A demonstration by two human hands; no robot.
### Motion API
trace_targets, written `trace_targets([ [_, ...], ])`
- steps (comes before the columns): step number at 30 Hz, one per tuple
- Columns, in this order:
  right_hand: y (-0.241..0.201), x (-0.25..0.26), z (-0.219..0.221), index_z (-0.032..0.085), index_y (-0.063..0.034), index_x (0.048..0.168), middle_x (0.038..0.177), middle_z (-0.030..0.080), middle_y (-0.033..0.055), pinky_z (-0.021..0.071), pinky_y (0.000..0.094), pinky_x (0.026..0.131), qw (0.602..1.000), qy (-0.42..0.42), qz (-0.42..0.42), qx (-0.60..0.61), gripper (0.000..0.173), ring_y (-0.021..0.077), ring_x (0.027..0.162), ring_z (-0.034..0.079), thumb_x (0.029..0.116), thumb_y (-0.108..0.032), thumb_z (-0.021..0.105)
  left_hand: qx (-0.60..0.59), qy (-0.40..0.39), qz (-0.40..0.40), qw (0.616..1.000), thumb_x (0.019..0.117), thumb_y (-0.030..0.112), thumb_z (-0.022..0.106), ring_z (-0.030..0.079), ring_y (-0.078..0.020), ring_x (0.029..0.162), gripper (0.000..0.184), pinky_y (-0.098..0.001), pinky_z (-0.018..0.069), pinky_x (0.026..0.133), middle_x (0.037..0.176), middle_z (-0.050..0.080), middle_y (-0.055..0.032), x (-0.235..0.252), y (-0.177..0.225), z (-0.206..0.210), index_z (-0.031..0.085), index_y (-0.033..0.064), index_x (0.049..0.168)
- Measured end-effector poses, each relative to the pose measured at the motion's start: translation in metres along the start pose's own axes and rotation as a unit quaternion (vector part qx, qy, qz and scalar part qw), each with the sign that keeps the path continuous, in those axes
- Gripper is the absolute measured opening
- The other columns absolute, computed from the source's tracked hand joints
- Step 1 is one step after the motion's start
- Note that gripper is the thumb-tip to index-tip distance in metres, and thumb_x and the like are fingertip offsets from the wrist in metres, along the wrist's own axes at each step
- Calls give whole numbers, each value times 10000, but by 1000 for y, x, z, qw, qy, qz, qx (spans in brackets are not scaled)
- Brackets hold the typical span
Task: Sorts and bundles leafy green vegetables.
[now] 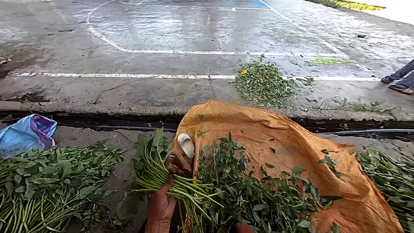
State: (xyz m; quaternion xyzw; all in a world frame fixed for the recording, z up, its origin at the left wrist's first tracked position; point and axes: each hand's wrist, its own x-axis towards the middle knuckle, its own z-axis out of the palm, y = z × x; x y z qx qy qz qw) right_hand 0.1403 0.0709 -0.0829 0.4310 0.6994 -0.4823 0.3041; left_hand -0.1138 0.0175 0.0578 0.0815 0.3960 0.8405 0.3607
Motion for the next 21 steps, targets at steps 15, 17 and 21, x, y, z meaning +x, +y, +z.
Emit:
trace_targets([
  [15, -64, 209, -92, 241, -19, 1575, 1466, 443, 291, 577, 451, 839, 773, 170, -25, 611, 516, 330, 1021, 669, 1109, -133, 429, 248, 20, -105, 963, 1050, 108, 488, 680, -83, 970, 263, -208, 527, 905, 1049, 698, -89, 55, -13, 58, 599, -89, 1183],
  [17, -61, 190, -102, 494, 64, 1414, 1235, 615, 262, 527, 412, 807, 787, 235, -45, 568, 393, 255, 910, 632, 1062, -102, 542, 259, -17, -95, 961, 1016, 98, 523, 668, -107, 1032, 321, -231, 511, 943, 1130, 686, -120, 47, -10, 57, 571, -113, 1254],
  [21, -28, 118, -95, 649, 107, 1212, 1085, 694, 236, 557, 440, 859, 855, 297, -79, 418, 321, 284, 925, 678, 974, -107, 684, 122, -159, -102, 974, 905, 29, 632, 666, -155, 1112, 468, -341, 547, 990, 1229, 660, -102, 28, -7, 32, 504, -64, 1346],
])
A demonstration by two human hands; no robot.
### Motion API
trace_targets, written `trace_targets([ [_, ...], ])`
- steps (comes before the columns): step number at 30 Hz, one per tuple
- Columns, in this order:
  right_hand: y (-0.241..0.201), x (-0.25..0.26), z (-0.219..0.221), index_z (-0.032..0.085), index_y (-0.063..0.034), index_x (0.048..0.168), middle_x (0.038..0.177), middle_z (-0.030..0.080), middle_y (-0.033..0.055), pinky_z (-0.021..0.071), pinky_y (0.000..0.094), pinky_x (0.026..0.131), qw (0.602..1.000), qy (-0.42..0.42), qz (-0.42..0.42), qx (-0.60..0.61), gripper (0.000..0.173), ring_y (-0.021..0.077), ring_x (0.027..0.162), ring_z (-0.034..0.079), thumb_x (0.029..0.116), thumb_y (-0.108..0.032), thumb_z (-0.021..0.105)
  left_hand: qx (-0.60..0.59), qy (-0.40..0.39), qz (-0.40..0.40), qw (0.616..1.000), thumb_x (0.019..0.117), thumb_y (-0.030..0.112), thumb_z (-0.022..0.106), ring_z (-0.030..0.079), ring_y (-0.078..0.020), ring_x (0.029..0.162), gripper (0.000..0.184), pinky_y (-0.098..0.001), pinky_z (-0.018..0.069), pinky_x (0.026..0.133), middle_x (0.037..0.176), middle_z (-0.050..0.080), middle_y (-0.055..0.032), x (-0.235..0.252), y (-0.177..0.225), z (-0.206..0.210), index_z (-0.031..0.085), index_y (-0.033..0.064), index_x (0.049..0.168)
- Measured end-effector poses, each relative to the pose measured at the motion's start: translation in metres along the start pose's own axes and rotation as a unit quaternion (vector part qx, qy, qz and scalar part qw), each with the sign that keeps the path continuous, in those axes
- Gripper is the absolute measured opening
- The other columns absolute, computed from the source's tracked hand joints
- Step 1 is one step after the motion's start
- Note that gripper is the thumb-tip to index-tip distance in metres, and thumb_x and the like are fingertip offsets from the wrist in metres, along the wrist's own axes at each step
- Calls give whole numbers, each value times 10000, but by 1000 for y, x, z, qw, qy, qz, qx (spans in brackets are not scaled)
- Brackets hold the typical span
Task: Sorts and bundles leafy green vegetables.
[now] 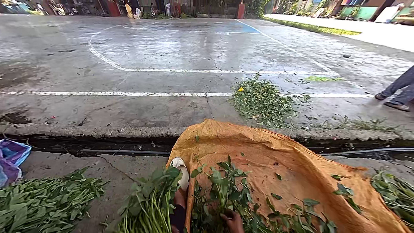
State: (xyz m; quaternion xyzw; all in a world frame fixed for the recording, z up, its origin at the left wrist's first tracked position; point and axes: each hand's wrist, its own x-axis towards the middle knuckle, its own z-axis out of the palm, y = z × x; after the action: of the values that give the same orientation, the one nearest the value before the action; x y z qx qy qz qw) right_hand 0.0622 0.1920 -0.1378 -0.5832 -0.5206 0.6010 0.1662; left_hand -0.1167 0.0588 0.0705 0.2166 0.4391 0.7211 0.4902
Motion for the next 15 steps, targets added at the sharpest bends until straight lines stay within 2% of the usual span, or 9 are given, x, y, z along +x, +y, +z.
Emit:
trace_targets([
  [1, 6, -16, -12, 662, 115, 1204, 1120, 702, 275, 530, 512, 964, 999, 2, -7, -44, 347, 358, 1029, 691, 967, -135, 702, 9, 0, -7, 1000, 919, 22, 608, 669, -154, 1095, 449, -344, 549, 984, 1214, 662, -104, -5, -5, -2, 502, -66, 1346],
  [3, -1, -54, -25, 611, 159, 1223, 1033, 709, 280, 533, 518, 940, 994, 42, -94, -40, 397, 357, 960, 700, 947, -111, 704, 26, 2, -23, 999, 950, 2, 572, 678, -161, 1061, 404, -353, 558, 972, 1178, 669, -102, -16, -11, -3, 507, -60, 1344],
  [5, -15, -99, -31, 356, 187, 1401, 980, 674, 187, 588, 350, 816, 973, 93, -205, 52, 617, 150, 799, 689, 913, -20, 673, 26, 46, -34, 998, 936, -81, 546, 723, -164, 904, 248, -353, 610, 871, 988, 731, -61, -35, -16, 3, 587, 4, 1165],
  [6, -18, -119, -34, 207, 165, 1484, 1025, 644, 173, 595, 293, 777, 964, 105, -227, 94, 749, 79, 768, 678, 901, 12, 652, 27, 72, -41, 996, 929, -119, 518, 734, -154, 824, 235, -336, 625, 815, 901, 745, -38, -46, -18, 6, 596, 31, 1092],
  [8, -16, -143, -48, 66, 74, 1581, 1007, 640, 169, 583, 311, 729, 972, 106, -187, 99, 900, 102, 738, 665, 891, 35, 643, 33, 115, -47, 992, 932, -159, 491, 728, -150, 752, 246, -310, 628, 756, 836, 738, -38, -55, -19, 12, 603, 13, 1067],
  [9, -10, -151, -59, 88, 60, 1595, 1054, 641, 229, 577, 394, 772, 985, 78, -137, 74, 879, 208, 803, 672, 910, 42, 639, 37, 135, -52, 989, 931, -168, 496, 727, -143, 733, 244, -296, 629, 734, 824, 737, -40, -58, -21, 16, 601, 5, 1069],
  [11, 4, -166, -77, 309, 87, 1543, 1215, 628, 320, 561, 509, 904, 998, 24, -63, 17, 686, 373, 998, 683, 941, 36, 635, 47, 169, -64, 982, 915, -181, 537, 719, -135, 698, 242, -275, 625, 685, 809, 730, -50, -62, -30, 24, 579, -16, 1086],
  [13, 6, -185, -82, 407, 102, 1486, 1262, 619, 329, 559, 504, 922, 997, 22, -68, -9, 603, 385, 1041, 682, 938, 23, 645, 57, 182, -76, 979, 893, -185, 586, 704, -161, 690, 266, -291, 614, 664, 830, 715, -97, -61, -45, 24, 569, -57, 1126],
  [15, 7, -199, -81, 432, 115, 1455, 1165, 647, 305, 576, 507, 869, 995, 53, -83, -26, 597, 373, 960, 693, 922, 0, 676, 68, 177, -99, 977, 891, -171, 619, 699, -171, 710, 313, -298, 609, 678, 866, 706, -123, -61, -59, 25, 540, -71, 1178],
])
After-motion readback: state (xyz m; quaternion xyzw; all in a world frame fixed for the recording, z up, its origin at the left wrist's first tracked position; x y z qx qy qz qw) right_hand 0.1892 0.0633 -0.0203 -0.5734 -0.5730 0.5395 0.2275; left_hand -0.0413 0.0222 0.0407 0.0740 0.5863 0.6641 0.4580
